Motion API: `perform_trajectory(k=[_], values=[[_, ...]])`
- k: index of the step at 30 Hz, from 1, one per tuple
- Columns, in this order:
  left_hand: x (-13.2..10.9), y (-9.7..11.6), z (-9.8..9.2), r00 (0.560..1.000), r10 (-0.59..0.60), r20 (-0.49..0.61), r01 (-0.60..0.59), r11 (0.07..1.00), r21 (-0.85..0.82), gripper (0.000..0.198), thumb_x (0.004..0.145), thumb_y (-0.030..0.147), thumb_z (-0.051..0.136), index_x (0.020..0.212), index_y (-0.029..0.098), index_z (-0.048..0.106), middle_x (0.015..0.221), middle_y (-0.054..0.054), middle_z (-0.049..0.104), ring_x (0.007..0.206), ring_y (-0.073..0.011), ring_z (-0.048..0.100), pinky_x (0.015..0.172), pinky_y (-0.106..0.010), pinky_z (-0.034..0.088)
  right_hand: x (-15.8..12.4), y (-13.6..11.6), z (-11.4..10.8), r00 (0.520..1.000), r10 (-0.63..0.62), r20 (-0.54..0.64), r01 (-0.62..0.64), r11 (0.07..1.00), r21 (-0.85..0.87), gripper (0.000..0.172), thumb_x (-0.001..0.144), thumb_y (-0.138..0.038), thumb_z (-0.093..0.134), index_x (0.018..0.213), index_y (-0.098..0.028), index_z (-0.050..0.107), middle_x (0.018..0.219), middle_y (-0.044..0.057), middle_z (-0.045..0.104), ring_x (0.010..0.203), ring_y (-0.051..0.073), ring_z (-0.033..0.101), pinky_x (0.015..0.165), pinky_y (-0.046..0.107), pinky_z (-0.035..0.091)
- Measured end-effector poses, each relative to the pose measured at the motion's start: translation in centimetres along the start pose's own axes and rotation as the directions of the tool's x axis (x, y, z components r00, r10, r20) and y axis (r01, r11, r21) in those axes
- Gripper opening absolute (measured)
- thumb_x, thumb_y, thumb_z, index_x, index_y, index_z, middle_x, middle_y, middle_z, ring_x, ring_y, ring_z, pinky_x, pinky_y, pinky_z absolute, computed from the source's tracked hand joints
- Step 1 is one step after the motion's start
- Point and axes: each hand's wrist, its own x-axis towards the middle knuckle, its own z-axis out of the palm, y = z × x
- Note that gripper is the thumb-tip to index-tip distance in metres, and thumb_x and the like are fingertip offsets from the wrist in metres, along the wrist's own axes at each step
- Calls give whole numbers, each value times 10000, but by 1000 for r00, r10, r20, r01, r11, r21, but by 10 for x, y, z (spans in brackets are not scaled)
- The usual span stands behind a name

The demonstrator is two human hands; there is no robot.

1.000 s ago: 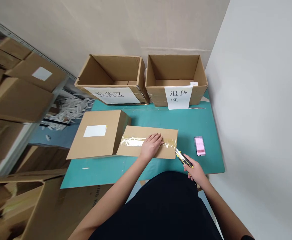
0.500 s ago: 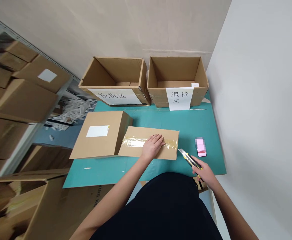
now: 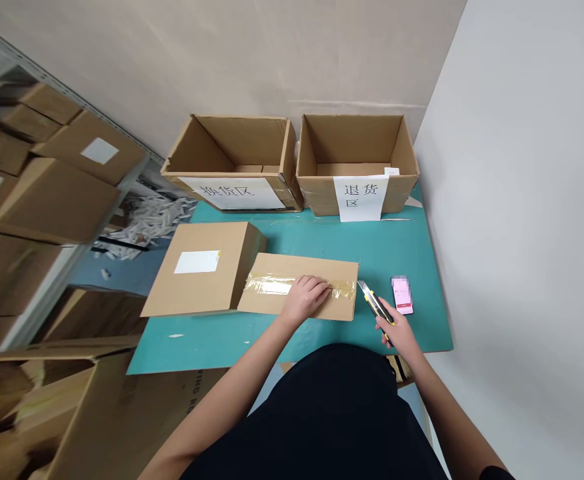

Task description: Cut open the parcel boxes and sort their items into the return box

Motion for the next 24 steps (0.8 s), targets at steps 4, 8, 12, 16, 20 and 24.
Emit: perform_trajectory(k=[4, 8, 12, 16, 20, 24], values=[[4, 0, -1, 998, -54, -18, 54, 998, 19, 149, 980, 320, 564, 990, 260, 700, 938, -63, 711, 887, -221, 620, 805, -380, 417, -3, 2, 1, 1000, 4, 3, -4, 1000, 13, 792, 809, -503, 671, 1524, -257, 432, 744, -24, 637, 432, 97, 539, 334, 188, 379], [5, 2, 2, 989, -149, -21, 150, 987, 64, 166, 972, 372, 574, 967, 259, 696, 868, -75, 681, 875, -249, 608, 789, -397, 401, -10, -4, 3, 999, 43, -7, -43, 999, -11, 807, 786, -501, 681, 1517, -255, 443, 739, -28, 629, 437, 94, 534, 351, 190, 389], [3, 5, 3, 990, -136, -19, 137, 988, 64, 167, 979, 357, 565, 935, 259, 693, 855, -68, 678, 855, -239, 602, 772, -388, 387, -17, -7, 5, 998, 60, -17, -60, 997, -40, 800, 772, -481, 686, 1507, -262, 461, 726, -31, 628, 425, 95, 526, 348, 193, 384], [0, 6, 2, 994, -100, -50, 105, 987, 123, 182, 987, 337, 555, 891, 249, 681, 814, -59, 666, 810, -226, 590, 750, -382, 375, -22, -4, 8, 996, 71, -57, -70, 997, 13, 805, 788, -477, 679, 1523, -259, 431, 736, -30, 625, 435, 94, 525, 350, 189, 381], [-4, 5, 5, 993, -75, -90, 88, 986, 144, 304, 997, 334, 532, 727, 234, 631, 665, -35, 583, 682, -196, 543, 668, -365, 334, -22, -2, 11, 995, 46, -85, -39, 996, 81, 842, 802, -494, 682, 1550, -251, 382, 755, -25, 622, 455, 95, 528, 349, 187, 386], [-7, 3, 10, 991, -84, -100, 96, 988, 124, 354, 997, 339, 523, 672, 230, 612, 635, -30, 561, 640, -183, 527, 645, -361, 326, -19, -2, 12, 996, 26, -84, -18, 996, 92, 844, 795, -522, 693, 1540, -253, 401, 749, -25, 620, 459, 97, 531, 353, 189, 394]])
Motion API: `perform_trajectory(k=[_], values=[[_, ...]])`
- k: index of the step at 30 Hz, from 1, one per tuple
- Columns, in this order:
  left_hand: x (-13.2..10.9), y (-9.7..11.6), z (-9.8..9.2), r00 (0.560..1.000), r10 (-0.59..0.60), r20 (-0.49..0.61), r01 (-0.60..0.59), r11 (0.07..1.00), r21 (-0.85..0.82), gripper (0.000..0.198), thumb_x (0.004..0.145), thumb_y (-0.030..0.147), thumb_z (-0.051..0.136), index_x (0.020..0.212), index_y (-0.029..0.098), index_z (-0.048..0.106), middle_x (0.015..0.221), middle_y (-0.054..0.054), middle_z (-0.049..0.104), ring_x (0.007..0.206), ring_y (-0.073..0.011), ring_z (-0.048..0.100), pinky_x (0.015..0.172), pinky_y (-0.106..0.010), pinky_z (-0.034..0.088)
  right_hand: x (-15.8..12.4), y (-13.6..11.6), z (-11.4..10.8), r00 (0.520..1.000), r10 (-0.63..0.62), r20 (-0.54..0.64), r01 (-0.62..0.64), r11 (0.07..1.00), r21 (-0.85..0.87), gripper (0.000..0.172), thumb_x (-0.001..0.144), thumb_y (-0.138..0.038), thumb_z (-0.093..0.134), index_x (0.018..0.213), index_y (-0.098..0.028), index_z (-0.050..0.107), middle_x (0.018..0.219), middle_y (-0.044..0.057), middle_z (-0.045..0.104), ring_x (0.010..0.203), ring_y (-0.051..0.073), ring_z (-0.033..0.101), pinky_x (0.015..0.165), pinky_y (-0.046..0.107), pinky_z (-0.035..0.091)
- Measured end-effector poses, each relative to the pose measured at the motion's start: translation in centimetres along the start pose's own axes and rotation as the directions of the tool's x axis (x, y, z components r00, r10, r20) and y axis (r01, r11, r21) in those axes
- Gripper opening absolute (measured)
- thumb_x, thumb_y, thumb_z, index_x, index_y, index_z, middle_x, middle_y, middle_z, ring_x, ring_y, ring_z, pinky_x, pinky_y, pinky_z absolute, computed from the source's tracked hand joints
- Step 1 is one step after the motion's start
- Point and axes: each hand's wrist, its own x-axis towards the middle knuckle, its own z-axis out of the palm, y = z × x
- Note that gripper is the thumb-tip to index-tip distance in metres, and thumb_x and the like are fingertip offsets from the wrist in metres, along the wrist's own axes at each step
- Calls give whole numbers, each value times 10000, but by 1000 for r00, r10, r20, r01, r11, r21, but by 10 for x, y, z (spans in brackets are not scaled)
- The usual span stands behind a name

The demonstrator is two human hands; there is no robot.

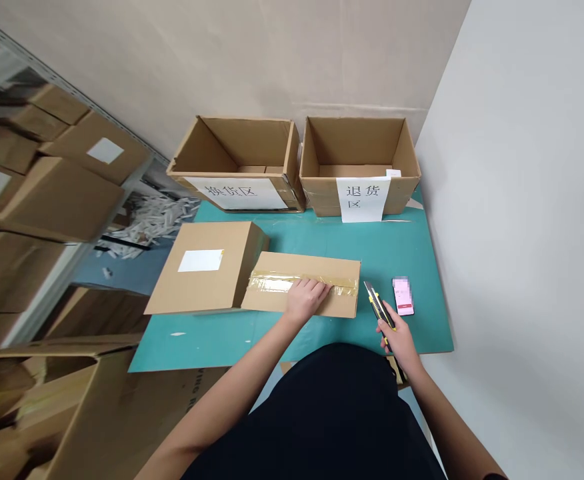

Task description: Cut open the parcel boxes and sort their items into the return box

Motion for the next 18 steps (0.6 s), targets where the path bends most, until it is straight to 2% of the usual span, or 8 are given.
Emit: perform_trajectory(k=[6, 10, 13, 18], values=[[-1, -1, -2, 999, 31, 40, -28, 997, -66, 310, 1002, 324, 512, 738, 239, 650, 707, -35, 625, 695, -185, 571, 683, -357, 374, -1, 0, -1, 1000, 1, -5, -1, 1000, -16, 860, 779, -524, 704, 1540, -259, 405, 746, -25, 627, 454, 99, 531, 353, 194, 399], [-5, 2, -8, 994, 38, 100, -33, 998, -51, 246, 1008, 362, 494, 951, 242, 701, 885, -66, 693, 811, -208, 614, 764, -372, 426, -2, 3, -4, 1000, 7, -6, -7, 1000, -22, 863, 792, -502, 699, 1555, -259, 379, 747, -25, 630, 449, 94, 529, 353, 192, 401], [-8, 8, -13, 992, 25, 122, -25, 1000, -4, 255, 995, 395, 512, 1060, 228, 694, 904, -87, 686, 855, -237, 614, 790, -392, 429, 0, 5, -7, 1000, -4, -5, 4, 999, -49, 859, 795, -506, 700, 1555, -261, 382, 757, -19, 639, 450, 95, 535, 354, 194, 407], [-7, 15, -18, 993, 1, 114, -3, 1000, 16, 233, 991, 380, 523, 1050, 228, 689, 916, -87, 680, 866, -242, 603, 818, -398, 419, 2, 7, -11, 1000, -18, 9, 18, 996, -82, 831, 810, -500, 682, 1551, -265, 390, 772, -16, 646, 456, 96, 549, 367, 199, 420]])
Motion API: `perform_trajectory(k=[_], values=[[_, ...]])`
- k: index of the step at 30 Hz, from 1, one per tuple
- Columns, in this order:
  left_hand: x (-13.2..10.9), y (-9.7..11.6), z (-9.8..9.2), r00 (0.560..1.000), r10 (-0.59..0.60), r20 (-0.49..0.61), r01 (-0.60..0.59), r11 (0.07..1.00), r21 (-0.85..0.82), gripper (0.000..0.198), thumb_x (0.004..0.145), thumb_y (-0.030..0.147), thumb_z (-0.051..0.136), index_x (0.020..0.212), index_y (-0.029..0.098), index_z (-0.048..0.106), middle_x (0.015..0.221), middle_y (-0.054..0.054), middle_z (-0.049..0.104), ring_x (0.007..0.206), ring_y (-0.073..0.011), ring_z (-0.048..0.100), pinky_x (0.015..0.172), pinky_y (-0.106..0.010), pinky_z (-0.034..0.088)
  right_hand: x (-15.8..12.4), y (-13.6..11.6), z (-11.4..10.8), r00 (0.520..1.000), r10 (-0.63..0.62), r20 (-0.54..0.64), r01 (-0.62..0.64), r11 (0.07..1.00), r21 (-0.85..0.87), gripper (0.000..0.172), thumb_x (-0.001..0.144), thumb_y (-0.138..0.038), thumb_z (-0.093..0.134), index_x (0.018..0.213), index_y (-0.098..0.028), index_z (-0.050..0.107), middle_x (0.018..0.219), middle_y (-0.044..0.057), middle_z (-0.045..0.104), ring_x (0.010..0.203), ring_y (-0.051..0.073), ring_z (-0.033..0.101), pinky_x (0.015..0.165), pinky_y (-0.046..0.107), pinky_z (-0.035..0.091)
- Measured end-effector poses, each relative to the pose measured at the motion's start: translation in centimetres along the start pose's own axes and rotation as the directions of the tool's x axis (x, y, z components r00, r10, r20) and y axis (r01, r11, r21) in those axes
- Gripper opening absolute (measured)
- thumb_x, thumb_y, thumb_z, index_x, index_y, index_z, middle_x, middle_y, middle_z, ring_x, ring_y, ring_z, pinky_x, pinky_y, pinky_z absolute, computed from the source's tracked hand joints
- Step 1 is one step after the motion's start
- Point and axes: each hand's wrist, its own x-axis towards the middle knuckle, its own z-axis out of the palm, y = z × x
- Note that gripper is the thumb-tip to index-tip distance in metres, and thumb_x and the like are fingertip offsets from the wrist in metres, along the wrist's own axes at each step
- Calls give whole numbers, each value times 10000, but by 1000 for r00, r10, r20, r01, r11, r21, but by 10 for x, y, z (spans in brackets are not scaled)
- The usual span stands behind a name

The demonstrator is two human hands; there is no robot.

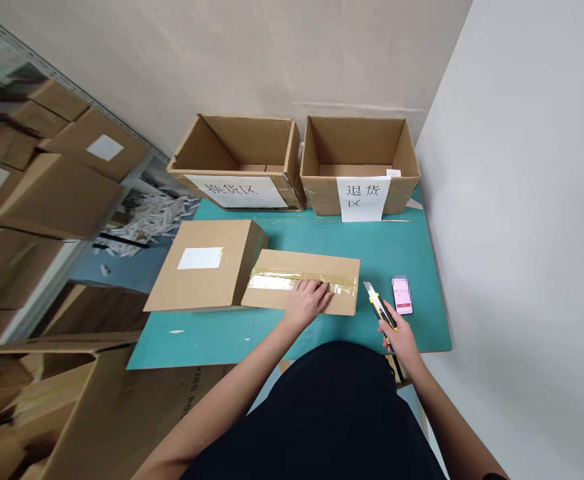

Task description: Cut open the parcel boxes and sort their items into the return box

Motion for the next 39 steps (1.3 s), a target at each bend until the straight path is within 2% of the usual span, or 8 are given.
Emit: perform_trajectory(k=[7, 12, 15, 17, 21, 27, 32, 39], values=[[4, 3, 0, 997, -64, -31, 63, 997, -35, 193, 955, 370, 569, 913, 231, 696, 801, -67, 634, 798, -235, 574, 784, -390, 395, 0, -3, -4, 999, -33, 3, 33, 997, -71, 778, 835, -474, 637, 1543, -245, 408, 770, -15, 647, 460, 101, 546, 375, 206, 423], [5, 3, -1, 996, -92, -22, 90, 993, -77, 159, 919, 360, 608, 979, 245, 700, 881, -76, 662, 853, -245, 585, 851, -411, 397, -1, -15, -15, 989, -144, 39, 148, 925, -351, 636, 889, -431, 558, 1503, -282, 483, 809, -1, 708, 501, 136, 591, 508, 276, 526], [4, 3, -2, 996, -72, -60, 67, 995, -80, 167, 924, 369, 607, 994, 245, 695, 897, -76, 675, 856, -245, 590, 866, -415, 399, 2, -25, -25, 940, -322, 118, 331, 763, -555, 546, 926, -384, 517, 1467, -315, 531, 1046, 45, 759, 821, 222, 721, 744, 330, 573], [2, 3, -2, 994, -64, -83, 57, 995, -82, 169, 924, 371, 609, 996, 245, 694, 904, -76, 680, 861, -246, 594, 876, -416, 402, 6, -30, -30, 894, -397, 206, 426, 615, -663, 518, 949, -351, 492, 1465, -329, 529, 1175, 57, 740, 999, 250, 710, 823, 332, 554], [2, 3, -2, 994, -65, -93, 56, 994, -95, 172, 912, 356, 621, 1024, 248, 694, 921, -82, 683, 890, -254, 599, 905, -433, 406, 19, -37, -35, 835, -413, 364, 501, 298, -812, 522, 994, -293, 453, 1513, -350, 451, 1030, 46, 747, 854, 209, 698, 712, 271, 513], [2, 3, -2, 995, -49, -84, 41, 994, -97, 173, 919, 358, 614, 1017, 240, 693, 913, -81, 687, 886, -253, 601, 893, -424, 414, 32, -48, -39, 758, -393, 521, 507, -147, -849, 593, 993, -166, 453, 1547, -366, 383, 904, 35, 667, 714, 164, 609, 559, 233, 337], [3, 3, -2, 995, -62, -74, 53, 992, -115, 170, 900, 329, 629, 1032, 248, 699, 904, -75, 682, 887, -248, 597, 885, -423, 411, 37, -50, -40, 716, -390, 579, 491, -308, -815, 818, 867, 9, 472, 1563, -394, 322, 954, 35, 647, 708, 154, 578, 562, 244, 291], [3, 2, -2, 996, -53, -76, 46, 994, -97, 156, 910, 322, 613, 1009, 241, 703, 888, -73, 681, 864, -242, 591, 876, -414, 407, 45, -58, -43, 675, -391, 626, 505, -375, -778, 879, 800, 42, 480, 1545, -404, 343, 941, 32, 639, 701, 150, 566, 584, 243, 315]])
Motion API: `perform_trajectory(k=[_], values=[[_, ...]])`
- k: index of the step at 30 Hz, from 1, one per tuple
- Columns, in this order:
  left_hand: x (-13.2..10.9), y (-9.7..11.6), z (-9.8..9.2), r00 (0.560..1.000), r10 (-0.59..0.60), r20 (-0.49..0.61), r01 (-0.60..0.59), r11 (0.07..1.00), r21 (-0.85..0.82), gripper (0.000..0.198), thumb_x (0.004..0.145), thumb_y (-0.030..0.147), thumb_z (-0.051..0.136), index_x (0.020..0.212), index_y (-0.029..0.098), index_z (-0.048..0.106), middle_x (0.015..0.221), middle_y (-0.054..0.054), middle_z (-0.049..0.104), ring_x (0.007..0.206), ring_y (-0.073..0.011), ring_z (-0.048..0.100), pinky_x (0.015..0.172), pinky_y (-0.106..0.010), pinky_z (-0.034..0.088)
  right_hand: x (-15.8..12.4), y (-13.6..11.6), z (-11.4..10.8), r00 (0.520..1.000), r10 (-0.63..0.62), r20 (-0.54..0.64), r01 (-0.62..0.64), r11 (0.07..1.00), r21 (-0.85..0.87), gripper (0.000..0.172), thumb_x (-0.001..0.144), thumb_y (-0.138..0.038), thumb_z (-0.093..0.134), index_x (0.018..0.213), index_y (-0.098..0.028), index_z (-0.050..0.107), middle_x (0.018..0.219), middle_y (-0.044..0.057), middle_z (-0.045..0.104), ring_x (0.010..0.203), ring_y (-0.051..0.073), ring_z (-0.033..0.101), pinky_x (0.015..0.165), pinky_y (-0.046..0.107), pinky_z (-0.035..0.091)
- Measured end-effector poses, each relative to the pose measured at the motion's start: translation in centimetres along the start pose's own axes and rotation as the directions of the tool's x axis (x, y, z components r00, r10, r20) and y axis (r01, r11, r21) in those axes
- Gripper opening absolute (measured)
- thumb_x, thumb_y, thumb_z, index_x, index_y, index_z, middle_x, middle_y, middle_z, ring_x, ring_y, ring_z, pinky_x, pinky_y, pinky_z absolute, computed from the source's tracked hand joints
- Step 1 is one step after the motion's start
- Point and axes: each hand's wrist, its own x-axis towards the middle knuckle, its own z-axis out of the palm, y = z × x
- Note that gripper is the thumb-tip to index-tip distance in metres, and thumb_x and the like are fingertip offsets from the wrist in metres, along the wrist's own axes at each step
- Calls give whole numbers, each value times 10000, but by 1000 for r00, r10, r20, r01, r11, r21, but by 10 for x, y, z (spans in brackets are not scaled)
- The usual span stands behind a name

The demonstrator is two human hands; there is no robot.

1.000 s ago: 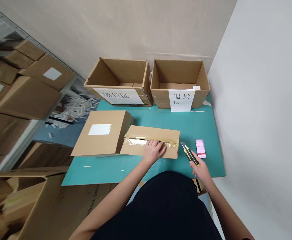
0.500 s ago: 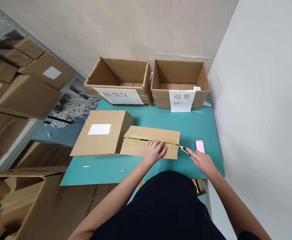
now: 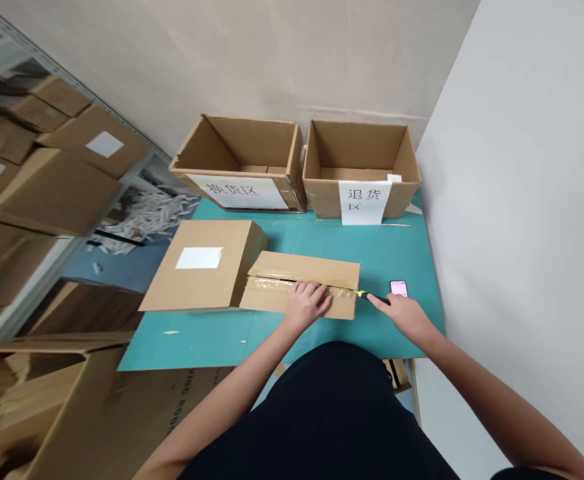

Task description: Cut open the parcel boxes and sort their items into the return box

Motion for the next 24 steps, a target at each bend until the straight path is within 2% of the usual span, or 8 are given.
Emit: perform_trajectory(k=[6, 13, 20, 24], values=[[0, 0, 1, 999, -16, 40, 16, 1000, 0, 160, 909, 319, 613, 1017, 247, 707, 903, -81, 678, 872, -248, 592, 859, -416, 408, -10, 12, -9, 999, 8, 35, -7, 1000, -26, 883, 794, 60, 470, 1528, -422, 374, 907, 26, 634, 679, 149, 571, 556, 248, 269], [-1, -1, 3, 997, -23, 69, 24, 1000, -9, 146, 921, 275, 589, 1011, 245, 700, 927, -71, 691, 886, -236, 602, 841, -402, 407, -17, 17, -4, 998, 17, 67, -18, 1000, 11, 826, 833, 23, 493, 1531, -406, 382, 948, 36, 645, 676, 146, 563, 549, 254, 239], [-2, 0, 4, 998, -29, 55, 30, 1000, -6, 136, 924, 240, 571, 957, 245, 702, 905, -71, 693, 854, -235, 610, 806, -405, 416, -16, 19, -1, 1000, -18, 16, 17, 997, 76, 761, 877, -11, 484, 1529, -393, 393, 969, 35, 657, 690, 141, 569, 553, 245, 267], [-4, -1, 6, 997, -34, 64, 35, 999, -15, 175, 906, 217, 584, 1030, 253, 702, 932, -80, 686, 880, -244, 614, 835, -420, 430, -7, 16, -3, 998, -40, 37, 37, 996, 86, 803, 864, 16, 474, 1537, -410, 370, 941, 25, 644, 687, 141, 563, 568, 234, 286]])
